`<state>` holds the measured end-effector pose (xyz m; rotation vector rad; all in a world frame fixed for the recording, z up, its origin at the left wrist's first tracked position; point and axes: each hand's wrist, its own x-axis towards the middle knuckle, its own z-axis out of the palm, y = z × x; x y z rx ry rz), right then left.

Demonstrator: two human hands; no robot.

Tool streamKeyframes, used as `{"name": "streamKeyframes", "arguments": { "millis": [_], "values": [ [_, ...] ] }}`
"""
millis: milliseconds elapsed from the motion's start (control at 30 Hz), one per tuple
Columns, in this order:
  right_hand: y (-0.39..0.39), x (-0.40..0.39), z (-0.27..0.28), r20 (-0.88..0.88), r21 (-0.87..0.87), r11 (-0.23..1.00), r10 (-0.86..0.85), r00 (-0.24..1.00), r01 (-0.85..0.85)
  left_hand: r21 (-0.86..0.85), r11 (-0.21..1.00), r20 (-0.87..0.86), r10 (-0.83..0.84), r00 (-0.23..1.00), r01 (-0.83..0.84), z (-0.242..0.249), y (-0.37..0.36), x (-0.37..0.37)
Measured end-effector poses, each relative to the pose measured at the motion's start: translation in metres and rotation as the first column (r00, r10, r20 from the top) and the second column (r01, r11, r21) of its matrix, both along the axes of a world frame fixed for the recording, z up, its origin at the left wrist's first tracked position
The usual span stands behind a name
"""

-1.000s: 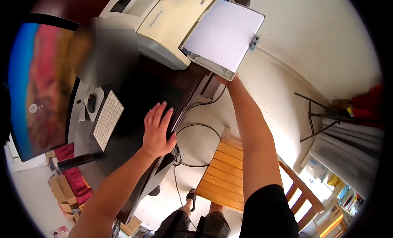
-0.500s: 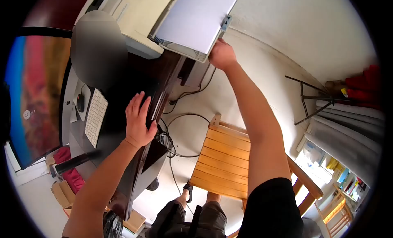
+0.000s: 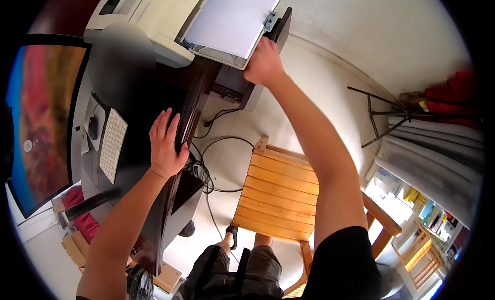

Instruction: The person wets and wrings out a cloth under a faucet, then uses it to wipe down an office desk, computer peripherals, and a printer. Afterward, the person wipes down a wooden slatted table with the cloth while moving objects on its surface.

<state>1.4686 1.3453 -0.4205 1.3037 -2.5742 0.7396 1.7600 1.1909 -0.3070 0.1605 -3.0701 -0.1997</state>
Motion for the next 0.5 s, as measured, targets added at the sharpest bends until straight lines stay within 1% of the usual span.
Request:
{"name": "streamKeyframes", "arguments": {
  "millis": [33,67,100,133,200,267,300,333,367,433,467,500],
  "values": [
    [0.007,0.010,0.008,0.194,-0.146,0.962,-0.201,0.960,0.230,0.005,1.000,-0.005,0.000,1.000,0.000,0.000,0.000,0.000],
    [0.010,0.031,0.001,0.332,-0.285,0.798,-0.438,0.836,0.531,0.004,1.000,0.001,0.003,1.000,-0.003,0.000,0.001,0.000],
    [0.014,0.040,-0.009,0.674,-0.021,0.782,-0.449,0.587,0.623,0.001,1.000,0.009,0.007,1.000,-0.007,0.001,0.000,0.000],
    [0.009,0.045,-0.042,0.934,-0.091,0.720,-0.178,0.309,0.688,0.005,1.000,0.008,0.008,1.000,-0.008,0.001,0.001,0.000],
    [0.001,0.058,-0.022,0.906,-0.084,0.661,-0.261,0.333,0.746,0.010,1.000,0.015,0.009,1.000,-0.009,0.002,0.002,-0.001],
    [-0.003,0.046,-0.013,0.984,-0.109,0.653,-0.037,0.175,0.750,-0.003,1.000,0.025,0.000,1.000,0.000,0.004,0.001,-0.002],
    [-0.012,0.039,-0.046,0.984,-0.137,0.666,0.008,0.176,0.733,-0.009,1.000,0.030,0.009,1.000,-0.008,0.004,0.003,-0.003],
    [-0.023,0.036,-0.056,0.991,-0.117,0.690,0.033,0.130,0.714,-0.004,1.000,0.025,-0.014,1.000,0.014,0.003,0.004,-0.002],
    [-0.038,0.036,-0.073,0.986,-0.153,0.669,0.152,0.067,0.727,-0.002,1.000,0.023,-0.008,1.000,0.008,0.002,0.003,-0.001],
    [-0.066,0.050,-0.072,0.972,-0.157,0.642,0.236,0.002,0.750,0.011,1.000,0.029,-0.005,1.000,0.005,0.001,0.001,-0.001],
    [-0.076,0.055,-0.070,0.965,-0.158,0.629,0.260,-0.014,0.761,0.012,0.999,0.035,-0.032,0.999,0.031,0.001,-0.001,0.000],
    [-0.085,0.064,-0.066,0.965,-0.166,0.604,0.262,0.002,0.780,0.003,1.000,0.029,-0.022,0.999,0.022,-0.001,-0.001,0.000]
  ]
}}
